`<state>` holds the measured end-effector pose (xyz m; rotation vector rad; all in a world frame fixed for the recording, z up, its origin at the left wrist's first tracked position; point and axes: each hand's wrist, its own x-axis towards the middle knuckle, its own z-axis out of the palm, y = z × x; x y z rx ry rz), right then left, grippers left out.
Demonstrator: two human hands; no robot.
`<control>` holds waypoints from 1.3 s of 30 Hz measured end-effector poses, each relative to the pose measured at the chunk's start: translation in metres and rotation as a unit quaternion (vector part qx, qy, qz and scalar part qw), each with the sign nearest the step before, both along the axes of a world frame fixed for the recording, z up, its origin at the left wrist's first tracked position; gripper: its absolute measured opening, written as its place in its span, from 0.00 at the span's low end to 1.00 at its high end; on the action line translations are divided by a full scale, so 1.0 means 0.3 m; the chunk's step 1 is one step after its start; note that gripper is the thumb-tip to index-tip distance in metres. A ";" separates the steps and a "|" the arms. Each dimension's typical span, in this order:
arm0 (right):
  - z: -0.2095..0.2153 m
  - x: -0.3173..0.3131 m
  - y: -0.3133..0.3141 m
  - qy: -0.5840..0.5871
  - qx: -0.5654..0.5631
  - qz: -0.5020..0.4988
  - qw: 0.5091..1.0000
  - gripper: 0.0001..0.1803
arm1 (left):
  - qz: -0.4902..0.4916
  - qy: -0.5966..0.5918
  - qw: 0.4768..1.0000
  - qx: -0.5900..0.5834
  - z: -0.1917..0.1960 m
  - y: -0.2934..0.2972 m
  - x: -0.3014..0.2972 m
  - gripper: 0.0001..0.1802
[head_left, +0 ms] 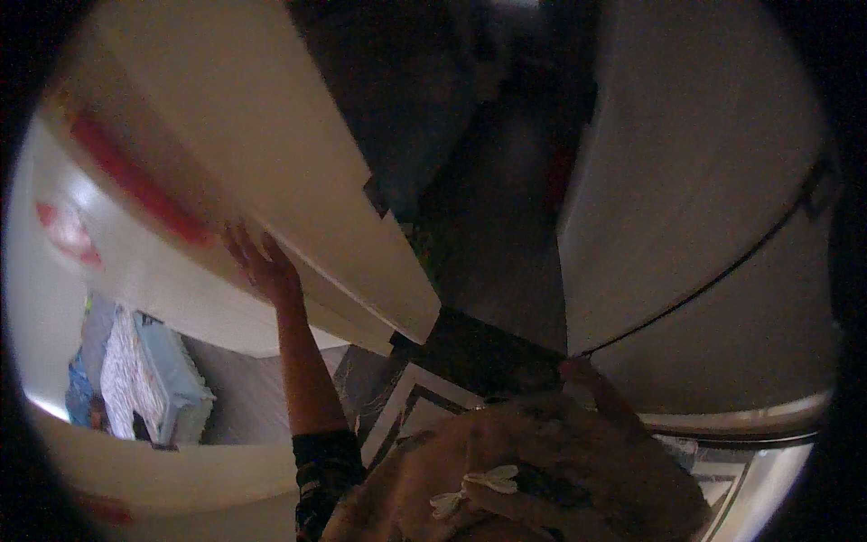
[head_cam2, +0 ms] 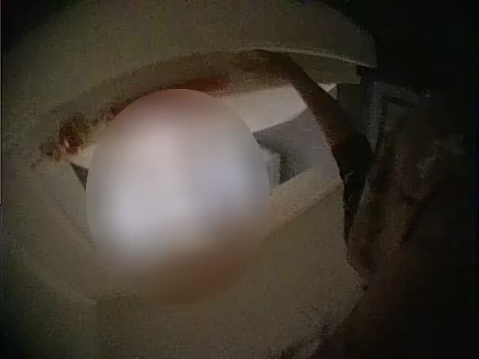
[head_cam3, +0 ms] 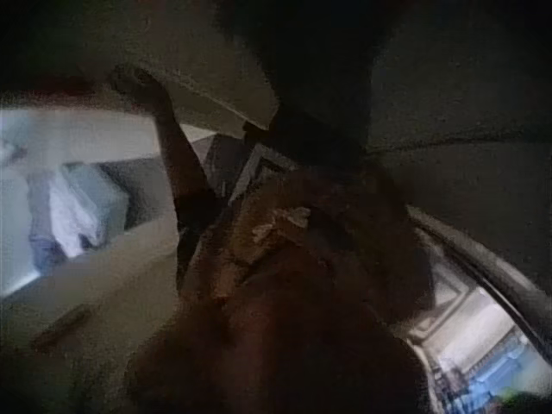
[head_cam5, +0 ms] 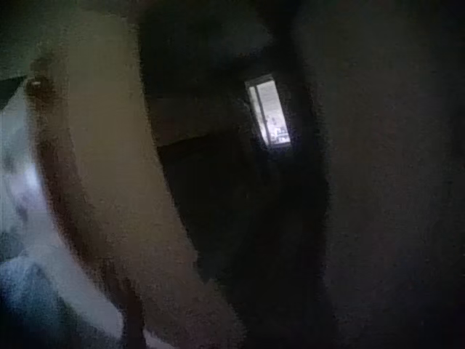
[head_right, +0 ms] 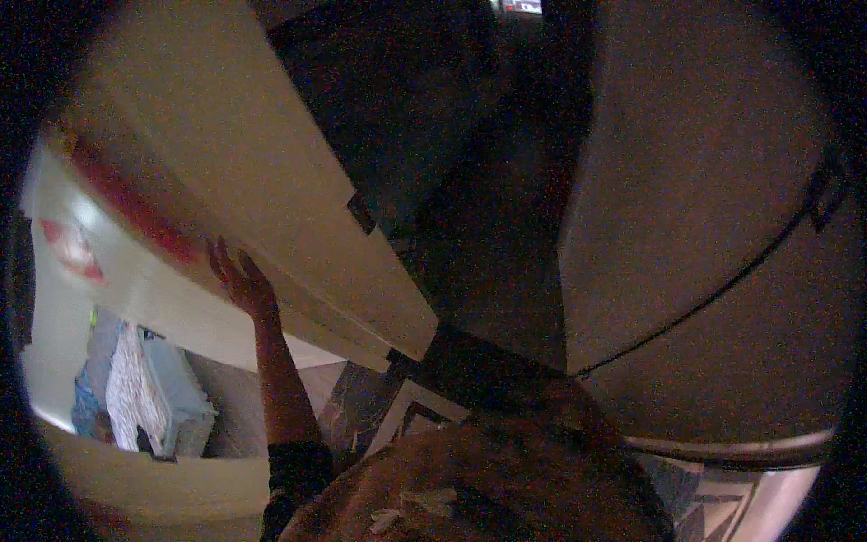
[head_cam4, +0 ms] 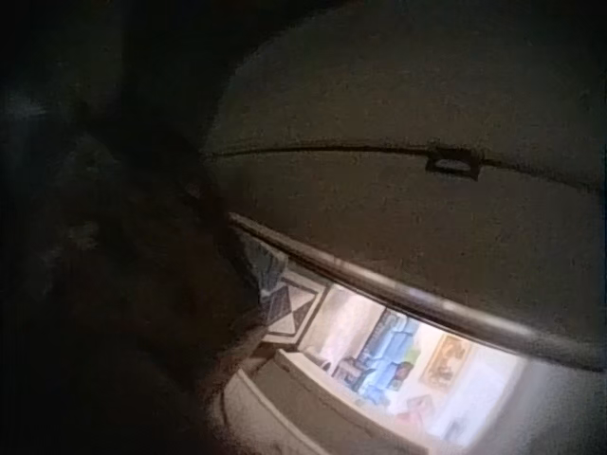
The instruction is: The person cleans a countertop and a water dispenser using a cloth, then walks to a storage area and rummages through bags and boxes. The person wipes the countertop and dispenser surfaces, discards debris into a bucket, and searches through stored items without a clear final placement.
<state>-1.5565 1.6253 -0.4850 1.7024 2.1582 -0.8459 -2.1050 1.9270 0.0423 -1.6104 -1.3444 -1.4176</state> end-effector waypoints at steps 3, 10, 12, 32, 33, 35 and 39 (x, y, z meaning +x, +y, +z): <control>0.177 -0.026 0.535 0.122 0.055 -0.113 0.985 0.16 | 0.118 0.041 0.992 -0.009 0.036 0.366 0.010 0.28; 0.842 -0.261 1.571 0.465 0.215 -0.189 0.838 0.21 | 0.058 -0.078 0.995 -0.019 -0.206 0.632 -0.096 0.34; 0.999 -0.316 1.726 0.519 0.220 -0.158 0.811 0.22 | 0.200 0.053 0.978 0.026 -0.217 0.593 -0.096 0.33; 1.539 -0.831 2.226 0.674 0.135 0.109 0.718 0.30 | 0.484 -0.020 0.875 0.017 -0.047 0.202 0.450 0.50; 1.582 -0.874 2.209 0.674 0.137 0.116 0.716 0.30 | 0.490 -0.010 0.871 0.016 -0.026 0.175 0.420 0.51; 1.656 -0.961 2.179 0.671 0.135 0.129 0.717 0.31 | 0.508 0.008 0.861 0.012 0.019 0.123 0.365 0.54; 1.738 -1.042 2.160 0.664 0.121 0.140 0.725 0.33 | 0.546 0.068 0.835 -0.012 0.124 0.076 0.270 0.59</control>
